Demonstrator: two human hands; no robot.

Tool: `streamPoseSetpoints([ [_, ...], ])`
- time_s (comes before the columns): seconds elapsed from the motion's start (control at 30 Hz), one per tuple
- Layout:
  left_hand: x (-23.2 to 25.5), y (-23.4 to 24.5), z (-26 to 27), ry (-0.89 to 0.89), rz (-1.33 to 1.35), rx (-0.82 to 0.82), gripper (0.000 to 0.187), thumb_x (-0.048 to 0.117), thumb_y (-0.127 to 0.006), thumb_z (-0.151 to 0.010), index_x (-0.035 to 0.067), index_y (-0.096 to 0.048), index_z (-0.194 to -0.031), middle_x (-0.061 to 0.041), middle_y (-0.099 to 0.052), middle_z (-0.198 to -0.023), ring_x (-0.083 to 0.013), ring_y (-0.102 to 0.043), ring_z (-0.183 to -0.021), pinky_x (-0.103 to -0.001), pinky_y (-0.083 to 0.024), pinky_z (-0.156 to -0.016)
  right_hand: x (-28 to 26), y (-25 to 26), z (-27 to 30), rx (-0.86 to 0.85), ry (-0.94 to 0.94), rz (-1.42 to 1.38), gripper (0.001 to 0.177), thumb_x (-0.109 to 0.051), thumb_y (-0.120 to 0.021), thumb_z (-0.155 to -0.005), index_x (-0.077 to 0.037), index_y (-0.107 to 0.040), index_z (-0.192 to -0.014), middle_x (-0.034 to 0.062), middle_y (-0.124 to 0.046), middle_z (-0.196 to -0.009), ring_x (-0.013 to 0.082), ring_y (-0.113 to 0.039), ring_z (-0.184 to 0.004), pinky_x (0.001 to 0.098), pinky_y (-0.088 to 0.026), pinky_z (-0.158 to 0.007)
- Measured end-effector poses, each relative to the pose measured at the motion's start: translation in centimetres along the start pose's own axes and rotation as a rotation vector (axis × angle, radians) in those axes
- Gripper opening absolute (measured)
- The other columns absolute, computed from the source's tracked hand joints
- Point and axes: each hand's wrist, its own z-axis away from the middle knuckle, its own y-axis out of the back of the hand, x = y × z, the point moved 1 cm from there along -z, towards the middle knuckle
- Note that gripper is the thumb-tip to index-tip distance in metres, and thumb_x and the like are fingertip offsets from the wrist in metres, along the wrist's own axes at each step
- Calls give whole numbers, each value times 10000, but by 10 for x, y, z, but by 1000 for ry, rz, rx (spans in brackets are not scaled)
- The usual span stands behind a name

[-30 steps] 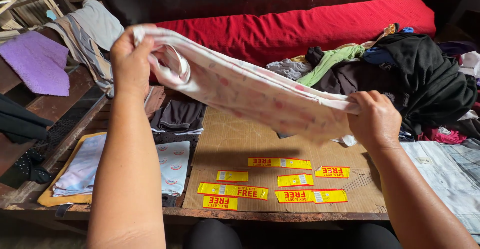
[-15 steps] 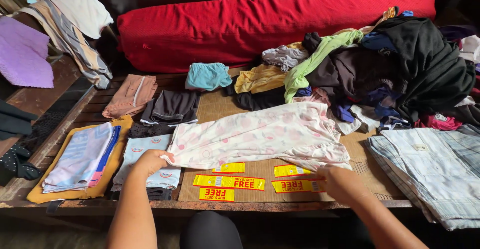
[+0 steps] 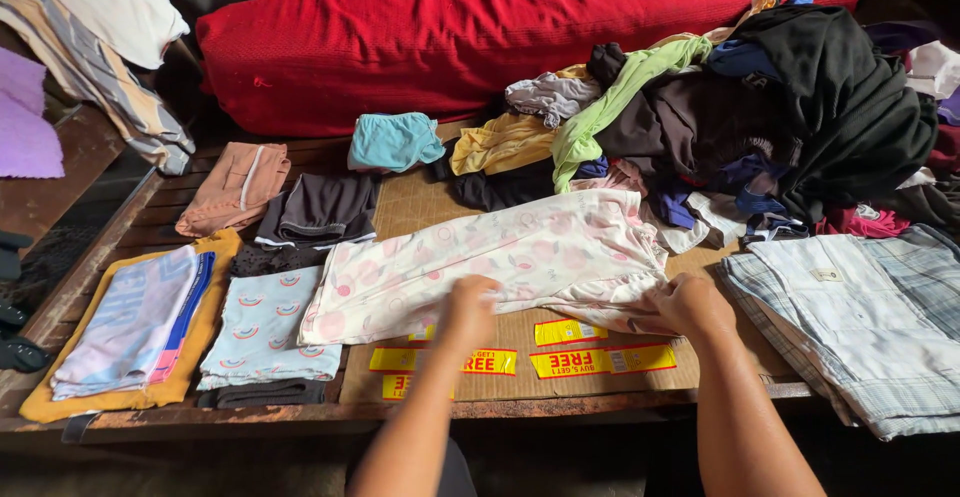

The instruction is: The person folds several pieces of clothing on a wooden table, including a white patterned garment, a light green shirt, and a dark brown shirt. Each item is smoothed and folded into a neat stack.

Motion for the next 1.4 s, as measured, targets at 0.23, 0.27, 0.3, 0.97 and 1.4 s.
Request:
streamPoseSetpoints([
  [0.23, 114, -70, 12, -310, 112, -204, 328, 22, -648, -865, 48, -715, -1185, -105, -701, -1231, -306, -618, -1173, -420, -479, -1060, 10, -15, -17, 132, 68, -449, 355, -348, -725, -919, -5, -745, -1008, 116, -731, -817, 242, -688, -729, 377, -546, -704],
  [0.27, 123, -72, 12, -365, 100, -183, 330, 23, -641, -872, 32, -705, -1196, -104, -692, -1252, -301, -604, -1184, -424, -462, -1065, 9, -17, -19, 125, 55, -595, 347, -331, -718, -937, 12, -715, -988, 94, -700, -767, 213, -637, -676, 367, -521, -639],
  [0.3, 129, -74, 12, -357, 60, -208, 284, 27, -645, -857, 48, -715, -1132, -87, -699, -1189, -292, -603, -1169, -428, -453, -1043, 9, -18, -21, 118, 43, -742, 345, -313, -711, -954, 30, -686, -968, 72, -668, -717, 184, -586, -623, 357, -496, -575],
  [0.97, 141, -115, -9, -181, -23, -67, 368, 181, -820, -760, 49, -658, -1064, -129, -630, -1051, -341, -664, -972, -442, -543, -827, 25, -33, -38, -266, -109, -1698, 240, -128, -652, -962, -72, -617, -1193, 20, -696, -958, 110, -651, -756, 272, -551, -621],
  [1.4, 161, -132, -57, -177, 24, 26, 157, 129, -688, -792, 89, -671, -942, -112, -699, -928, -337, -689, -926, -459, -566, -812, 13, -14, -25, -151, -9, -1731, 556, -45, -657, -916, -85, -478, -1441, 73, -691, -1026, 106, -681, -768, 268, -586, -701],
])
